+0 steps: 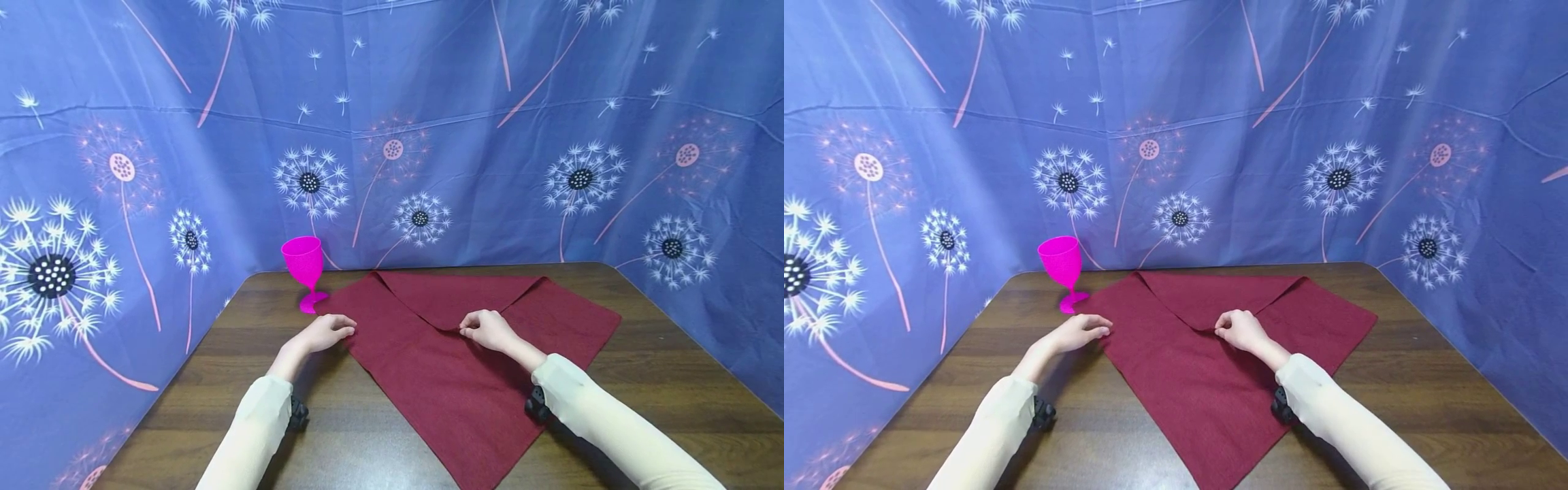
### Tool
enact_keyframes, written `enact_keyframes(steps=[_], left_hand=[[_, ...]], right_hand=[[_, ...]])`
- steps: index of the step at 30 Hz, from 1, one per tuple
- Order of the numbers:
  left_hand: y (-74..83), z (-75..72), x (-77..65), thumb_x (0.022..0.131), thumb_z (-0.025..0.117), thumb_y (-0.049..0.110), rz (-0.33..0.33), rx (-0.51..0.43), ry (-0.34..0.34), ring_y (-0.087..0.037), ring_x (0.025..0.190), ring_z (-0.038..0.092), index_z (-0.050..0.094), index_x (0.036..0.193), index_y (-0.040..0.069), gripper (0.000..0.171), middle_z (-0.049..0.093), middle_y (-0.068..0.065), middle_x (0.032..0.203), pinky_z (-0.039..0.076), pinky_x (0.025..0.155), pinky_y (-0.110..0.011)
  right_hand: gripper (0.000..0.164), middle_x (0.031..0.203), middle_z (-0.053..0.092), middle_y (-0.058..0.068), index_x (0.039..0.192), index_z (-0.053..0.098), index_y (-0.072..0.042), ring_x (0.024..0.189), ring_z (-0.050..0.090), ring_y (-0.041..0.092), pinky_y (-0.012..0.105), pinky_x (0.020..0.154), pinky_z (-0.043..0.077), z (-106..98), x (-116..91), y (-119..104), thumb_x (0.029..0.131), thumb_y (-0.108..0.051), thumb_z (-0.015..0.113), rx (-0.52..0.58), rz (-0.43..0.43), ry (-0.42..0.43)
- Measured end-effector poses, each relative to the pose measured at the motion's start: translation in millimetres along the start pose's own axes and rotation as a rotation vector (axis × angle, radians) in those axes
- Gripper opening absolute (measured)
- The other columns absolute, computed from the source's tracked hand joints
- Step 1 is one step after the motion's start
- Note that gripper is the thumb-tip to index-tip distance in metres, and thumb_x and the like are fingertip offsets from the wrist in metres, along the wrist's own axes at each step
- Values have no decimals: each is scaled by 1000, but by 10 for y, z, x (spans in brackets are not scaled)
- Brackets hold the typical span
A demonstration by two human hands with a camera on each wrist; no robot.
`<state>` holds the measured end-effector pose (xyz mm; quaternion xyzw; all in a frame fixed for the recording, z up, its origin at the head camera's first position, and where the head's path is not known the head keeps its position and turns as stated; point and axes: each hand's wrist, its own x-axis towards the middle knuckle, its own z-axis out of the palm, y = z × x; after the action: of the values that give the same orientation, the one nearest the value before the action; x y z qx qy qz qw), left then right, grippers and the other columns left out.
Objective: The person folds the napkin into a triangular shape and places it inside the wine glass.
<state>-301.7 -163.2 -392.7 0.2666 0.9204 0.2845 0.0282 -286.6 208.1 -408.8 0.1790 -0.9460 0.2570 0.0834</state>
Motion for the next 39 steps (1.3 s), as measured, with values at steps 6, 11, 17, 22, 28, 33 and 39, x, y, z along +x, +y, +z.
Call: enact_keyframes(steps=[6, 11, 17, 22, 28, 33, 39], left_hand=[[3, 32, 28, 94, 54, 16, 22, -6, 9, -30, 113, 59, 64, 112, -1, 27, 67, -14, 112, 45, 96, -43], [-20, 59, 14, 94, 53, 17, -19, 3, -12, -29, 113, 58, 64, 113, 0, 28, 67, -12, 112, 45, 95, -42], [-59, 59, -6, 94, 53, 17, -32, -8, -19, -29, 113, 58, 64, 113, 0, 28, 67, -13, 113, 45, 95, -41], [-74, 37, -32, 94, 53, 16, -32, -2, -12, -30, 114, 57, 64, 113, -1, 28, 67, -14, 112, 45, 95, -42], [-96, 23, -50, 94, 54, 17, -48, -9, -9, -31, 115, 56, 64, 112, 0, 27, 67, -13, 112, 44, 96, -43], [-119, 12, -55, 94, 53, 16, -48, -27, -13, -31, 115, 56, 64, 113, -1, 28, 67, -14, 113, 43, 97, -43], [-136, 5, -72, 94, 53, 15, -37, -34, -13, -32, 114, 56, 63, 113, -3, 28, 66, -15, 113, 44, 96, -43]], right_hand=[[6, 85, 73, 4, 83, 72, -8, 87, 67, 25, 40, 78, 49, -1, 14, -16, 80, -12, 68, 6, -18, -15], [6, 87, 74, 4, 83, 73, -9, 89, 68, 24, 39, 78, 49, 24, 51, 1, 81, -13, 68, 2, -36, -17], [7, 88, 74, 4, 83, 73, -9, 88, 68, 24, 38, 76, 49, 45, 104, 34, 80, -13, 68, -1, -50, -15], [7, 88, 74, 4, 83, 73, -9, 88, 67, 24, 37, 75, 49, 53, 124, 46, 80, -13, 68, 1, -64, -16], [8, 89, 73, 5, 84, 73, -9, 88, 68, 24, 38, 77, 50, 67, 145, 46, 80, -14, 68, 10, -68, -14], [8, 89, 73, 4, 85, 73, -8, 89, 67, 24, 38, 77, 50, 69, 165, 35, 81, -13, 68, 12, -75, -16], [9, 88, 73, 4, 85, 73, -7, 89, 67, 24, 38, 78, 49, 71, 193, 26, 81, -13, 67, 14, -96, -14]])
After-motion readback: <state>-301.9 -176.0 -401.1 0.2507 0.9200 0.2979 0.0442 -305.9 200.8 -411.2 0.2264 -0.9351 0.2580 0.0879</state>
